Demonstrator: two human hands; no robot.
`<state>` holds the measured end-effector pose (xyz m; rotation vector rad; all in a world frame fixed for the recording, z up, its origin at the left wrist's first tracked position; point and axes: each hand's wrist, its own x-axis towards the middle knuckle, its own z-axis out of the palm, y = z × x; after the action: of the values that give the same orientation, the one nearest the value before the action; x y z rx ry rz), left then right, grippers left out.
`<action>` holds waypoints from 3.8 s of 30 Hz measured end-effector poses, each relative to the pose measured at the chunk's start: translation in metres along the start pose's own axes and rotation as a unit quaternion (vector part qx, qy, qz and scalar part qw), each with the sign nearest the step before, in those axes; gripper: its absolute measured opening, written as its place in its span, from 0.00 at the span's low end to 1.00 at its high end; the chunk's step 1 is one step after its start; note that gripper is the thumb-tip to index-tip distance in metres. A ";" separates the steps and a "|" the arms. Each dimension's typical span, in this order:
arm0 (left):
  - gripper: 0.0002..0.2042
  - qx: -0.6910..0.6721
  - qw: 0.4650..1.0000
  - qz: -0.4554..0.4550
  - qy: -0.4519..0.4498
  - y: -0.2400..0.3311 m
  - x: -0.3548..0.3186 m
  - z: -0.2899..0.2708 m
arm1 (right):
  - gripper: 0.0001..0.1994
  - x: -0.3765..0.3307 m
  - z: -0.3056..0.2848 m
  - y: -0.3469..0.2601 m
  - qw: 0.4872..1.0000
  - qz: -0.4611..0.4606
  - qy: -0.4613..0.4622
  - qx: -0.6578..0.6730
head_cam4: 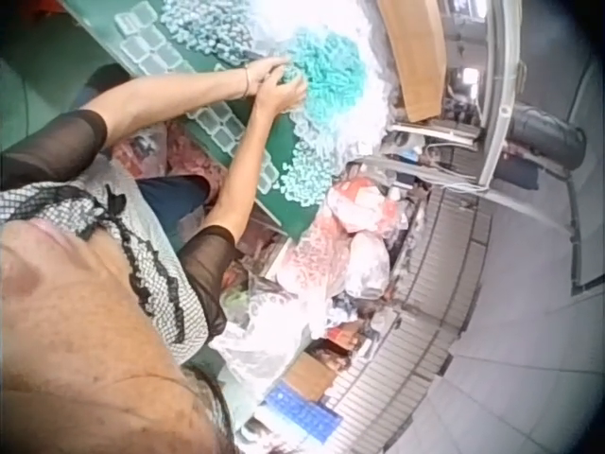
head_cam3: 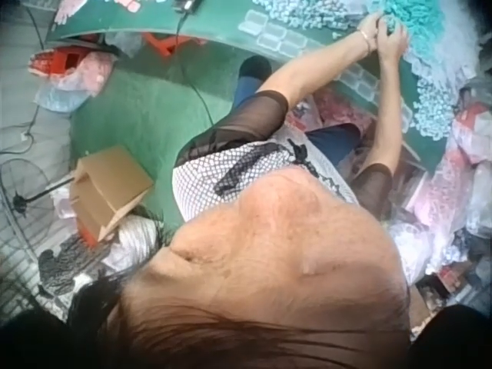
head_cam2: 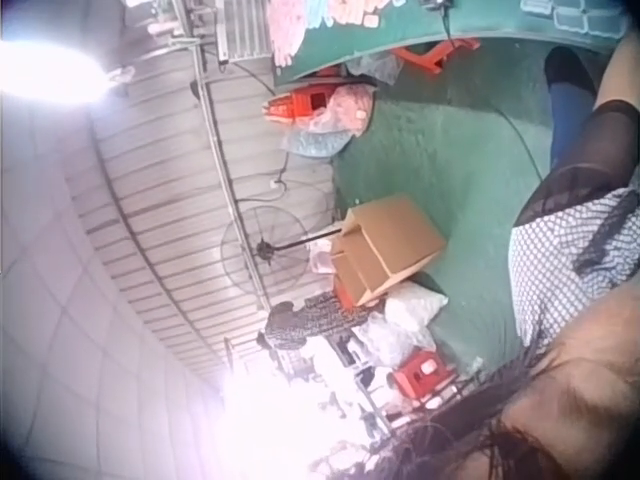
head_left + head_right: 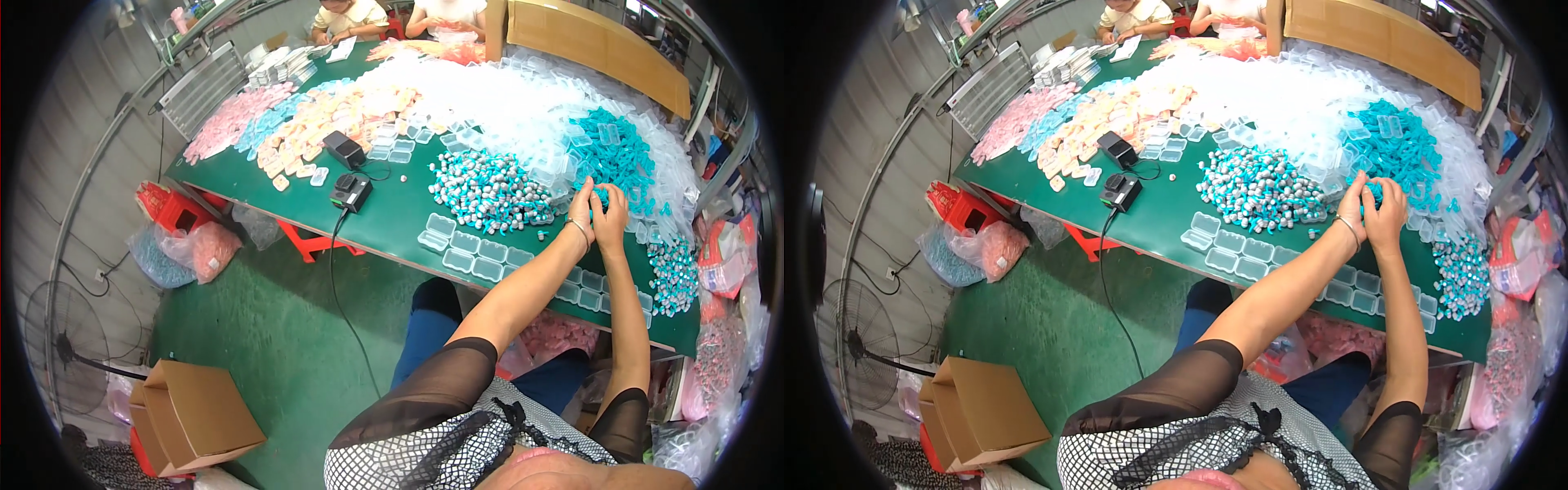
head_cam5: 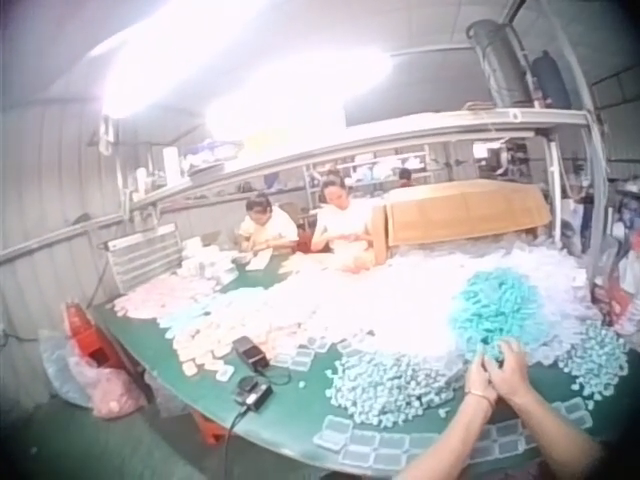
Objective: The person is sorting small turquoise and multicolored plastic components and placing them into small clear plastic compartment boxes.
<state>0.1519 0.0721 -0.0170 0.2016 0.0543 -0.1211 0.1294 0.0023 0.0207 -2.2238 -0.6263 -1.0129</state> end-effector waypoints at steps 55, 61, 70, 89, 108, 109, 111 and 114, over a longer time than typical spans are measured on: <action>0.22 -0.120 0.975 0.185 -0.017 0.284 -0.212 -0.075 | 0.10 -0.047 0.072 -0.201 0.914 -0.030 -0.280 0.291; 0.23 -0.126 0.971 0.201 0.008 0.283 -0.221 -0.101 | 0.08 -0.061 0.090 -0.225 0.938 -0.120 -0.282 0.163; 0.22 -0.143 0.959 0.244 0.016 0.281 -0.224 -0.108 | 0.09 -0.074 0.103 -0.238 0.943 -0.192 -0.250 0.106; 0.16 -0.131 0.949 0.282 0.044 0.277 -0.237 -0.092 | 0.02 -0.075 0.106 -0.252 0.915 -0.351 -0.196 -0.010; 0.24 -0.020 0.960 0.271 0.065 0.270 -0.222 -0.074 | 0.09 -0.026 0.091 -0.268 0.899 -0.361 -0.125 0.214; 0.21 -0.026 0.963 0.259 0.072 0.268 -0.224 -0.069 | 0.10 -0.026 0.092 -0.264 0.896 -0.366 -0.136 0.211; 0.18 -0.032 0.966 0.245 0.079 0.264 -0.225 -0.060 | 0.10 -0.024 0.090 -0.260 0.893 -0.368 -0.153 0.209; 0.19 -0.041 0.965 0.236 0.105 0.262 -0.223 -0.060 | 0.11 -0.024 0.084 -0.257 0.895 -0.341 -0.148 0.248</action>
<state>-0.0386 0.3646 -0.0095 0.1384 0.2202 0.3783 -0.0052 0.2374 0.0427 -1.7170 -1.6806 -0.6933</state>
